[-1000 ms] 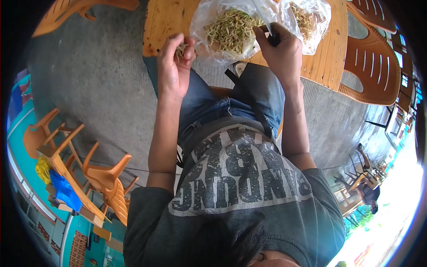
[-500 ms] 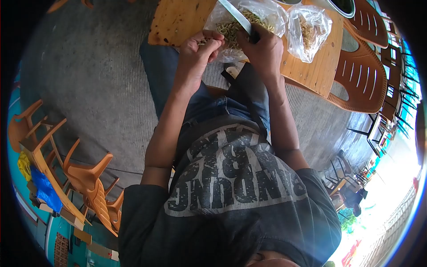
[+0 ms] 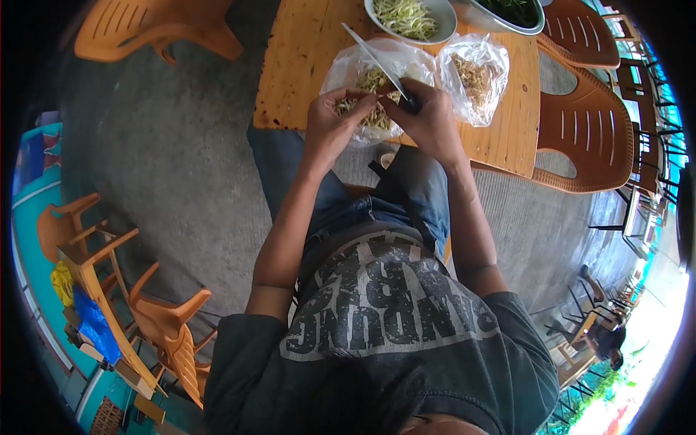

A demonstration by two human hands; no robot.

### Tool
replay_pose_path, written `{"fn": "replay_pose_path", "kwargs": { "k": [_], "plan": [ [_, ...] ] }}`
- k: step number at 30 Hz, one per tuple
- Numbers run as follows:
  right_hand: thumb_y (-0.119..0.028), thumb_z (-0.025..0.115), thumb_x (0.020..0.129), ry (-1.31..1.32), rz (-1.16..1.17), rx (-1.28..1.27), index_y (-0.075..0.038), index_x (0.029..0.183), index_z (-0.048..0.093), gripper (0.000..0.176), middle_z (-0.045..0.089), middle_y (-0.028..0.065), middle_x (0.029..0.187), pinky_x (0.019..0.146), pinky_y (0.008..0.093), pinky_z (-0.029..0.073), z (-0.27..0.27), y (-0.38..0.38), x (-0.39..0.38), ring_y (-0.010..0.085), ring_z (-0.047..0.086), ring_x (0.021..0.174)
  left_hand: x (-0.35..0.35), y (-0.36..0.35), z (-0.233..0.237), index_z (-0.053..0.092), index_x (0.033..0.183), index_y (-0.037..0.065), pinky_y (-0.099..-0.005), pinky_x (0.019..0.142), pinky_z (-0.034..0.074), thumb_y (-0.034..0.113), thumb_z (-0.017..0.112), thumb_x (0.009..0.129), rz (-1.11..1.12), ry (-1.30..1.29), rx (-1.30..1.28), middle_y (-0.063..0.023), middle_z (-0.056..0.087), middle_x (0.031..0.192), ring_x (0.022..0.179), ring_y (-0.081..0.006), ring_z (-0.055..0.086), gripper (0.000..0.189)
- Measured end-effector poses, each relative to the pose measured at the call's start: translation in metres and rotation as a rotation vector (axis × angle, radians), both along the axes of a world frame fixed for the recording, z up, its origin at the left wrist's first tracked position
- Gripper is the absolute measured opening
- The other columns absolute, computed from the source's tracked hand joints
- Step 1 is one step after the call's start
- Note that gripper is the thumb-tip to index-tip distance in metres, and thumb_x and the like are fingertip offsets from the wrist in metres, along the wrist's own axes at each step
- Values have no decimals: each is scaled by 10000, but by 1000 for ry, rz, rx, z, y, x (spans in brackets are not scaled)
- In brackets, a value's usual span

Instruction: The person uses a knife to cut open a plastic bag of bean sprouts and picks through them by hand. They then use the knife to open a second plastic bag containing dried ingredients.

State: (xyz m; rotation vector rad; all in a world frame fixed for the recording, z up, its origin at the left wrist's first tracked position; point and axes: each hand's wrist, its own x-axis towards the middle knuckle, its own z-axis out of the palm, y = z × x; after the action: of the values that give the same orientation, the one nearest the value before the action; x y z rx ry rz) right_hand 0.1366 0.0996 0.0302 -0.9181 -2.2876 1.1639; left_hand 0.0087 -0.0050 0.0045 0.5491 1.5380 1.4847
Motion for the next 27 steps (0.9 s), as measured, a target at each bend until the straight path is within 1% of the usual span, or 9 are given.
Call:
{"fn": "replay_pose_path", "kwargs": {
  "k": [2, 3, 6, 7, 10, 11, 18, 21, 27],
  "plan": [
    [-184, 696, 790, 3, -28, -97, 17, 924, 652, 246, 593, 118, 625, 526, 288, 437, -7, 3, 2, 96, 533, 553, -3, -2, 1, 657, 938, 13, -171, 564, 367, 171, 662, 859, 19, -110, 12, 25, 604, 743, 609, -22, 462, 177],
    [-131, 661, 833, 19, -1, -108, -10, 1002, 667, 208, 547, -23, 613, 484, 220, 335, -11, 4, 3, 23, 400, 563, -4, -3, 0, 651, 938, 17, -172, 564, 367, 170, 656, 862, 28, -168, 16, 26, 596, 741, 604, -26, 456, 170],
    [-218, 676, 837, 175, -82, -269, 28, 964, 634, 280, 604, 65, 672, 519, 271, 414, -14, 1, 9, 65, 496, 587, -2, -4, 0, 633, 958, 32, -178, 553, 364, 156, 633, 878, 136, -415, 107, 20, 583, 773, 611, -33, 444, 148],
    [-308, 609, 903, 283, -51, -352, -4, 1120, 577, 375, 578, 29, 693, 485, 245, 374, -11, -4, 9, 62, 460, 562, 0, -3, -2, 638, 954, 36, -170, 555, 361, 160, 647, 870, 151, -447, 130, 21, 593, 776, 610, -26, 446, 149],
    [-393, 501, 957, 313, -24, -880, -46, 1269, 473, 468, 505, -4, 668, 456, 204, 314, 11, -11, 21, 51, 402, 527, 6, 1, -6, 648, 945, 45, -154, 562, 354, 167, 671, 856, 178, -503, 174, 24, 610, 780, 611, -9, 452, 152],
    [-428, 419, 982, 307, 33, -892, -85, 1330, 408, 490, 435, -22, 623, 445, 179, 264, 6, -15, 19, 42, 342, 500, 7, 3, -7, 649, 945, 44, -155, 564, 355, 166, 668, 859, 178, -493, 168, 26, 608, 775, 615, -8, 452, 151],
    [-376, 440, 987, 384, 86, -943, -118, 1307, 442, 411, 455, -27, 657, 442, 180, 244, -10, -26, 17, 30, 322, 501, 17, 8, 2, 649, 942, 46, -168, 563, 341, 159, 643, 874, 173, -401, 165, 51, 567, 735, 616, -11, 431, 132],
    [-359, 444, 988, 374, 67, -938, -125, 1299, 449, 389, 441, -35, 638, 440, 179, 240, -9, -28, 16, 27, 319, 503, 17, 5, 0, 649, 944, 46, -171, 562, 336, 165, 630, 882, 160, -374, 158, 59, 547, 723, 614, -13, 422, 135],
    [-346, 456, 986, 418, 134, -923, -138, 1290, 454, 368, 440, -40, 625, 439, 176, 250, -12, -27, 16, 23, 329, 502, 15, 3, -2, 654, 939, 46, -170, 535, 327, 160, 629, 877, 147, -299, 125, 65, 537, 698, 592, -8, 417, 132]
  ]
}}
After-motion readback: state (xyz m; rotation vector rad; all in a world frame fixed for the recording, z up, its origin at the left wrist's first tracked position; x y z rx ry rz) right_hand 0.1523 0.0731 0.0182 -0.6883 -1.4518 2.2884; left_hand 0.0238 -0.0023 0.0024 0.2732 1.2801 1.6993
